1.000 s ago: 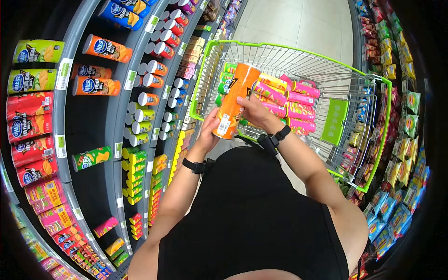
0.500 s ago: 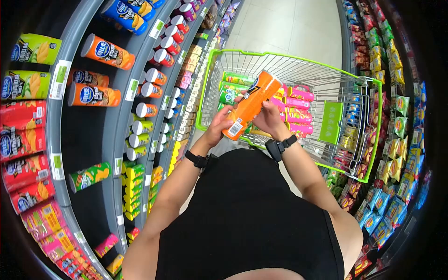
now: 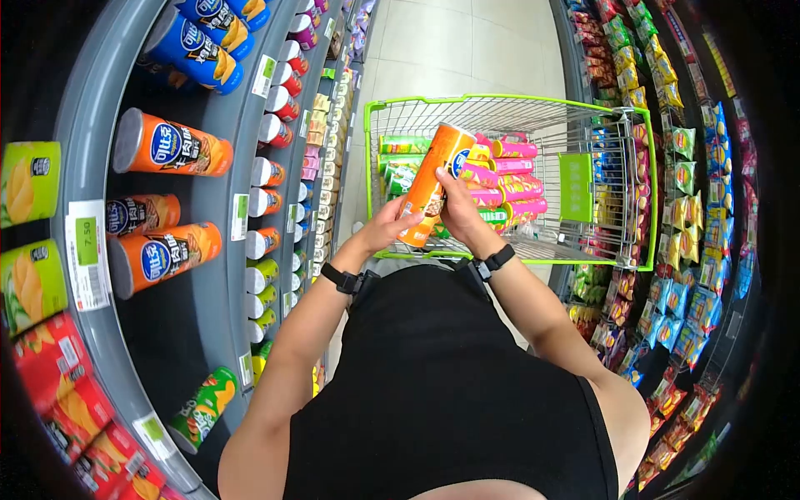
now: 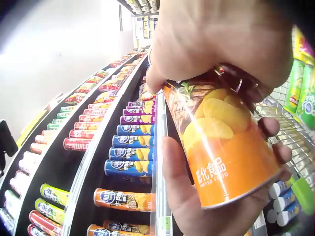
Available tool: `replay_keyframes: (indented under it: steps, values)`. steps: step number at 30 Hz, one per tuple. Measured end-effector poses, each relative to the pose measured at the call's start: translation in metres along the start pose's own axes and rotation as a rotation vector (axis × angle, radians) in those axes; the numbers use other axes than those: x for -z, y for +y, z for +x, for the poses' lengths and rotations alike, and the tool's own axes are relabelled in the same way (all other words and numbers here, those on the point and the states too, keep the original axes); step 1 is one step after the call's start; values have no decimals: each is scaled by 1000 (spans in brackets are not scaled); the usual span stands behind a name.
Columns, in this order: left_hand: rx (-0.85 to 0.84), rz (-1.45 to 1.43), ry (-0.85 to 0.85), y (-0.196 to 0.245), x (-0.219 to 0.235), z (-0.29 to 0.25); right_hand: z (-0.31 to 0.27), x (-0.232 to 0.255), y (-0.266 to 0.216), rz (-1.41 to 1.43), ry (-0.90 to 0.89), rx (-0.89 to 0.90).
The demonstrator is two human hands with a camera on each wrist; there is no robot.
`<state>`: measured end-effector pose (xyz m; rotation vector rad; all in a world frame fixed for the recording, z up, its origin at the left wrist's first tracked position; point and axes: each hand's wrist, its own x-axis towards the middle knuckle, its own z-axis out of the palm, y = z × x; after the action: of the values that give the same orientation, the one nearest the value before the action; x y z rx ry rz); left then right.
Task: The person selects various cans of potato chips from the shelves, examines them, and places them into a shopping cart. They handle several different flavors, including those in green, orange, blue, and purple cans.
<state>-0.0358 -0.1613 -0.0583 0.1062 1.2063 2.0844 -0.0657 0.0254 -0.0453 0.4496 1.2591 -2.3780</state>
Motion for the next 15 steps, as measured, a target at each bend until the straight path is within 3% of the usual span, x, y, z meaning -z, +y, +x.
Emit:
replay_keyframes:
  steps: [3, 6, 12, 15]
  values:
    - [53, -25, 38, 1, 18, -10, -1, -25, 1, -69, 39, -5]
    - [-5, 23, -6, 10, 30, -13, 3, -31, 6, -75, 28, 17]
    - [-1, 11, 12, 27, 34, 11, 19, -1, -15, 11, -191, -43]
    - [-42, -36, 106, 34, 24, 29, 30, 13, -35, -132, -222, -27]
